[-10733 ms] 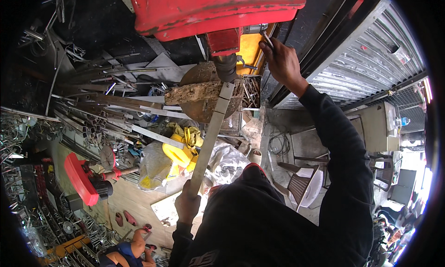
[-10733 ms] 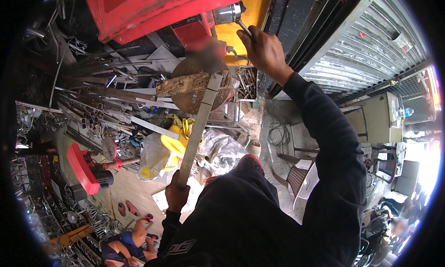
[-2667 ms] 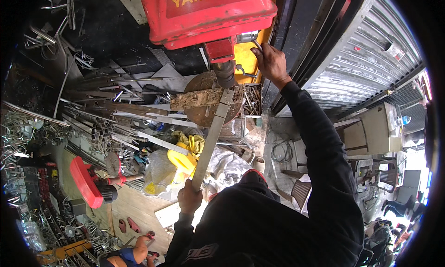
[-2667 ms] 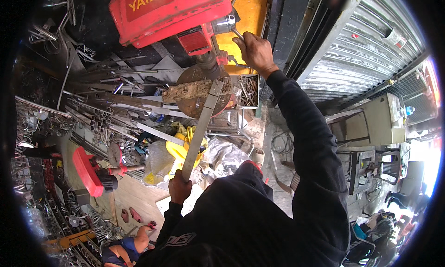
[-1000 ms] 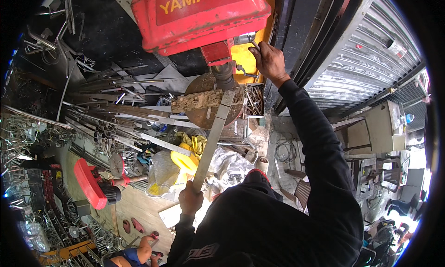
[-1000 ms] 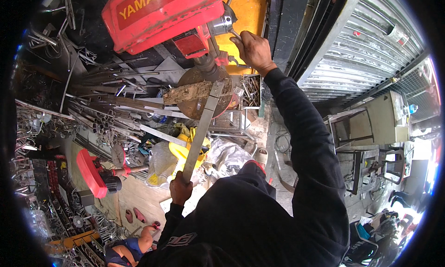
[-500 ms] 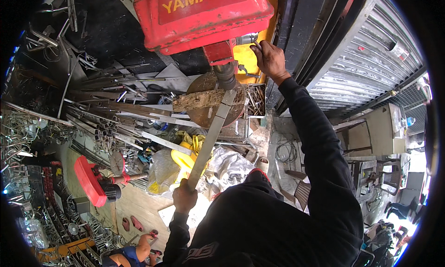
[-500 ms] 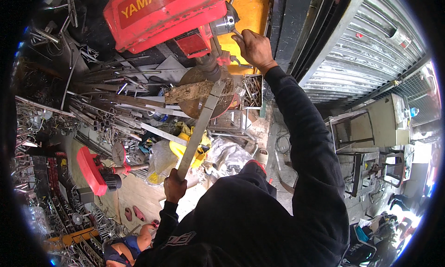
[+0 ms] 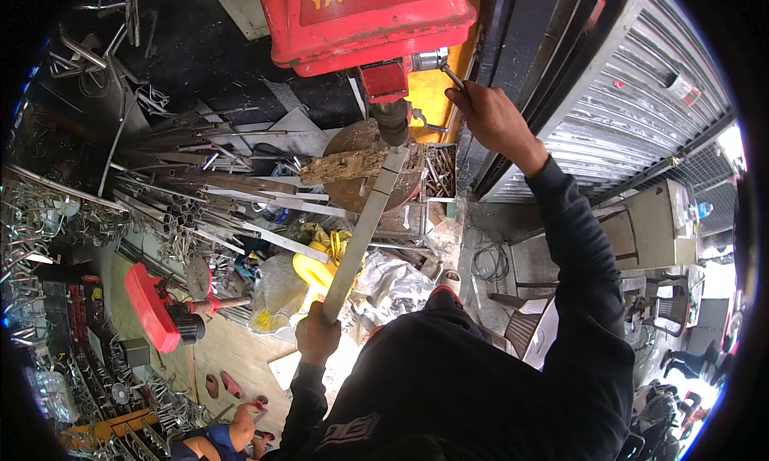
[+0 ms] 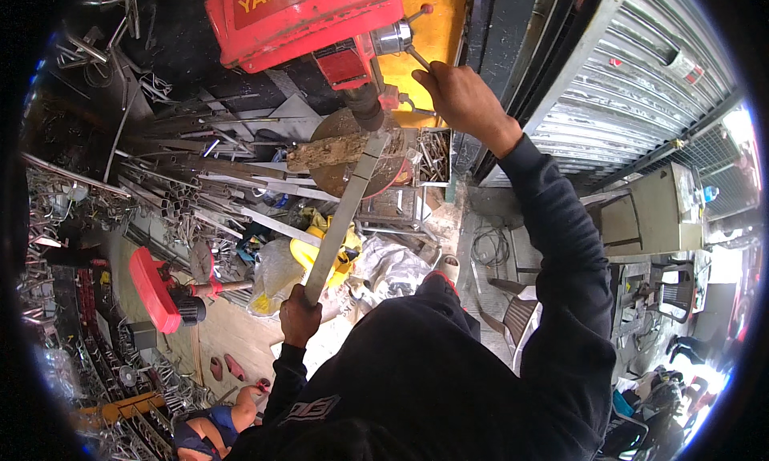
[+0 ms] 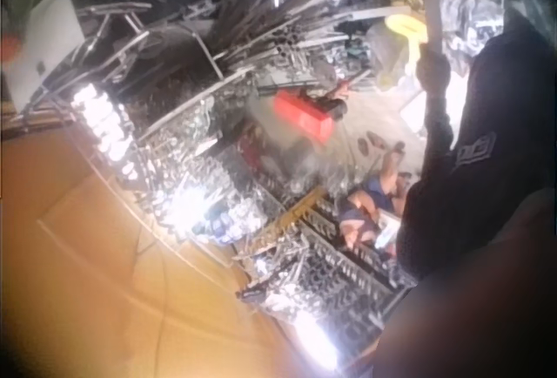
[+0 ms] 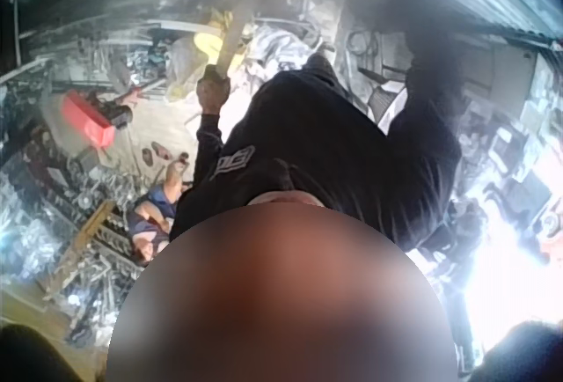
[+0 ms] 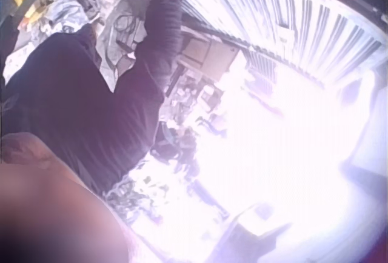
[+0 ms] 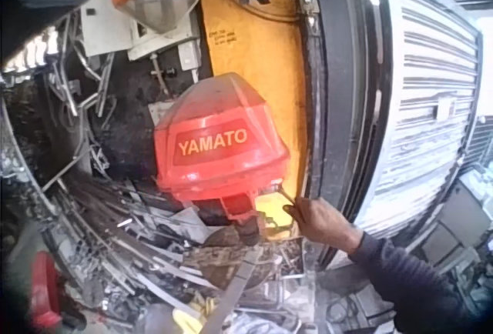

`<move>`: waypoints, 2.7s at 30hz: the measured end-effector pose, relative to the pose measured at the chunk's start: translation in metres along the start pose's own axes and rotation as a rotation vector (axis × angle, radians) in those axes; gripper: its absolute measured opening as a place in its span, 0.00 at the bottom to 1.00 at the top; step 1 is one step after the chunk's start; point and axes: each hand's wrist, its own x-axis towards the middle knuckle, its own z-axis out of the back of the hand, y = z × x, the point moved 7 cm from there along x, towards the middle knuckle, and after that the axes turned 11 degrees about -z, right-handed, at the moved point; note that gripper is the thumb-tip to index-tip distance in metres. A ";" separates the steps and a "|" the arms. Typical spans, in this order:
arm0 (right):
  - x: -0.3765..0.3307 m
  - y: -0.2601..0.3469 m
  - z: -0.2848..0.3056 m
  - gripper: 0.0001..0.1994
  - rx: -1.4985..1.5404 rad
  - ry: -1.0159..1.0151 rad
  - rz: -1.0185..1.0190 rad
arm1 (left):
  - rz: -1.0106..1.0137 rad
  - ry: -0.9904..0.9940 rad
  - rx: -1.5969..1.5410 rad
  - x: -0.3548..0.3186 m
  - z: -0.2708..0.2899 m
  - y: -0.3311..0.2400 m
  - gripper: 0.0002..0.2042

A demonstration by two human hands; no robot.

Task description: The person positions a metal bar under a drill press and operates the machine to drill holes. They repeatedly adjust the bar and the drill press handle, then remove the bar to inspect the drilled holes.

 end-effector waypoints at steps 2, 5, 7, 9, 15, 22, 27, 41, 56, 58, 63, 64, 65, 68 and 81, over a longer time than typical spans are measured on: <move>-0.005 0.014 0.014 0.18 -0.113 0.031 0.044 | -0.021 -0.027 -0.024 0.000 0.003 0.000 0.16; -0.002 0.028 0.031 0.17 -0.225 0.074 0.038 | -0.065 -0.056 -0.007 -0.001 0.007 0.000 0.16; 0.005 0.045 0.045 0.17 -0.263 0.061 0.128 | -0.089 -0.062 -0.012 -0.001 0.011 -0.001 0.16; 0.015 0.057 0.056 0.17 -0.324 0.060 0.146 | -0.108 -0.075 -0.003 -0.003 0.016 -0.002 0.17; 0.025 0.062 0.068 0.15 -0.217 0.149 0.058 | -0.094 -0.080 0.017 -0.005 0.035 -0.009 0.16; -0.012 0.030 0.023 0.11 -0.056 -0.127 -0.060 | -0.086 -0.089 -0.066 -0.006 0.041 -0.011 0.15; -0.012 0.030 0.021 0.13 -0.017 -0.096 -0.103 | -0.090 -0.101 -0.030 -0.011 0.032 -0.018 0.15; 0.015 0.057 0.060 0.16 -0.257 0.083 0.025 | -0.133 -0.094 -0.214 -0.016 0.021 -0.022 0.16; 0.006 0.054 0.056 0.16 -0.209 0.001 0.043 | -0.059 -0.219 0.054 -0.031 0.050 -0.045 0.17; 0.005 0.054 0.057 0.17 -0.166 0.010 0.004 | -0.054 -0.193 0.011 -0.027 0.038 -0.039 0.17; 0.025 0.063 0.074 0.15 -0.455 0.075 0.032 | -0.006 -0.146 0.001 -0.021 0.011 -0.026 0.18; 0.032 0.065 0.080 0.15 -0.527 0.073 0.050 | -0.021 -0.156 -0.016 -0.021 0.008 -0.025 0.19; 0.040 0.068 0.082 0.15 -0.593 0.114 0.086 | -0.029 -0.163 -0.024 -0.021 0.007 -0.024 0.19; 0.074 0.083 0.089 0.16 -0.638 0.230 0.224 | -0.049 -0.180 0.003 -0.019 0.007 -0.022 0.19; 0.123 0.092 0.092 0.15 -0.698 0.804 -0.139 | -0.082 -0.166 0.219 -0.013 0.023 -0.026 0.16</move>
